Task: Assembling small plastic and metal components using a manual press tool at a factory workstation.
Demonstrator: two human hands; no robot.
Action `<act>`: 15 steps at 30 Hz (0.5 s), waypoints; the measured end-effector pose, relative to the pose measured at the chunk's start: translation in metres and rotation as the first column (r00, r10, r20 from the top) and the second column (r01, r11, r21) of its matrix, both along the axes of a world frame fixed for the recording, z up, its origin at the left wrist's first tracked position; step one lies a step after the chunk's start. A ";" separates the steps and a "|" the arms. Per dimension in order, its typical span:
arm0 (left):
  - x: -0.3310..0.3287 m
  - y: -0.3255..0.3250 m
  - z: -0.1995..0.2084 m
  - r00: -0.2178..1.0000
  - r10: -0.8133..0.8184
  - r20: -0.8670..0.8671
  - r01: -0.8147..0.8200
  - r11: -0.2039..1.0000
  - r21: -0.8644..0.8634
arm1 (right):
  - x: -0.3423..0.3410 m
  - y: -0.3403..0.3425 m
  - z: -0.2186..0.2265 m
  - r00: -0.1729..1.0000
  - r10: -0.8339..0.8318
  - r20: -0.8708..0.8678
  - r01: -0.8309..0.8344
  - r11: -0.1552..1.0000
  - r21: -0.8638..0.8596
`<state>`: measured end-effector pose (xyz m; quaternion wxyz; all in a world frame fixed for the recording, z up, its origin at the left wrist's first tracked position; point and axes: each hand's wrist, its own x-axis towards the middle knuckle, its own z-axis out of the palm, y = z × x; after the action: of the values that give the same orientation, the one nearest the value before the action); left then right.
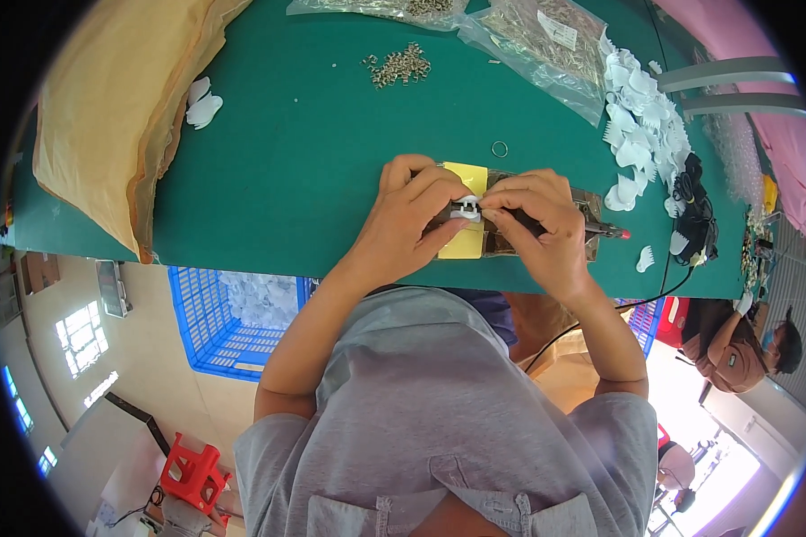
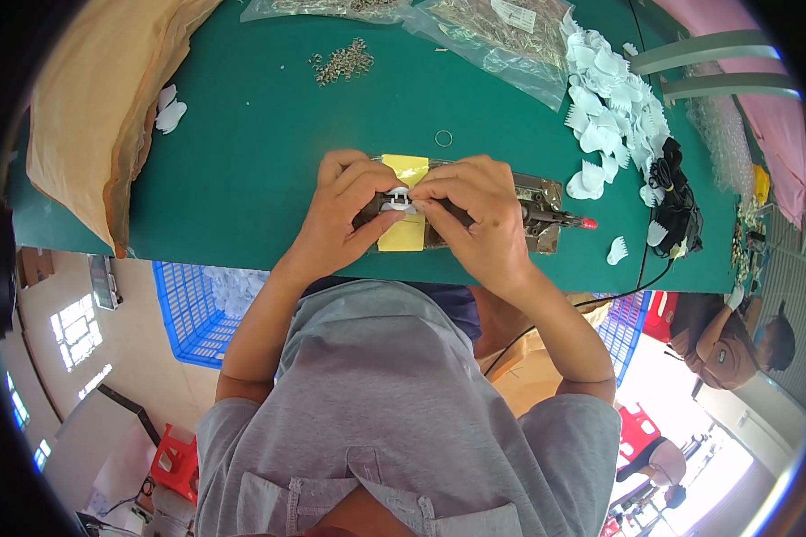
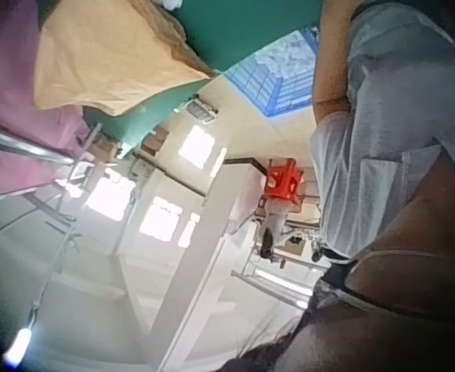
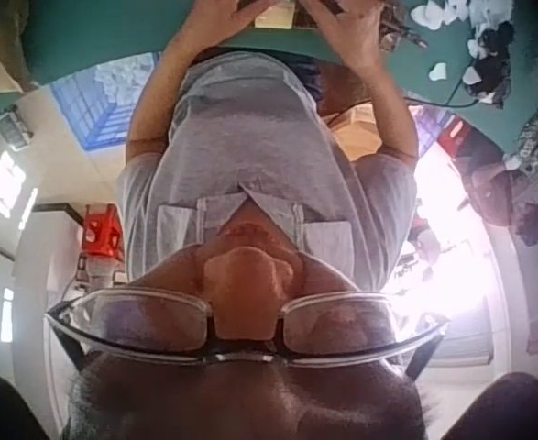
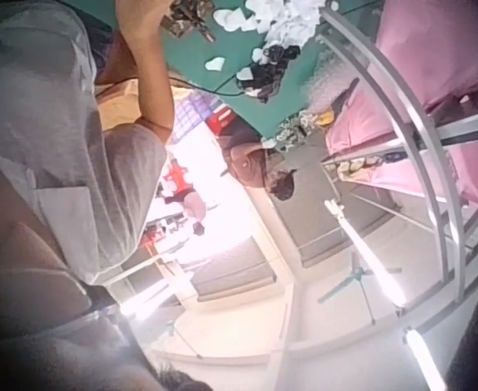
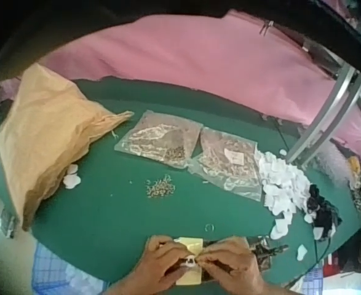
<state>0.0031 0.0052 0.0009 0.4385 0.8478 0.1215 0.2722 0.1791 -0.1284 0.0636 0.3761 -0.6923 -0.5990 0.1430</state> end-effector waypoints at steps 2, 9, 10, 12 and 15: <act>0.000 0.000 0.000 1.000 0.007 0.002 -0.007 1.000 0.000 | -0.002 -0.003 -0.002 0.999 -0.029 0.017 0.029 1.000 0.013; 0.000 0.000 0.001 1.000 0.010 0.017 -0.010 1.000 0.012 | -0.003 0.001 0.015 0.973 -0.121 0.194 0.119 0.993 0.024; 0.000 0.000 0.002 1.000 0.008 0.021 -0.008 1.000 0.008 | 0.005 0.005 0.019 0.975 -0.142 0.174 0.143 0.990 0.006; -0.001 0.001 -0.001 1.000 0.016 0.020 -0.016 1.000 0.005 | 0.024 0.024 0.017 0.979 -0.125 0.162 0.134 0.990 -0.042; 0.001 0.001 -0.003 1.000 0.018 0.022 -0.018 1.000 -0.010 | 0.054 0.073 -0.004 0.994 -0.060 0.095 0.071 0.990 -0.122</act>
<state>0.0036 0.0066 -0.0020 0.4417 0.8415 0.1255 0.2848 0.2333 -0.0558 0.0592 0.3088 -0.7396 -0.5823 0.1362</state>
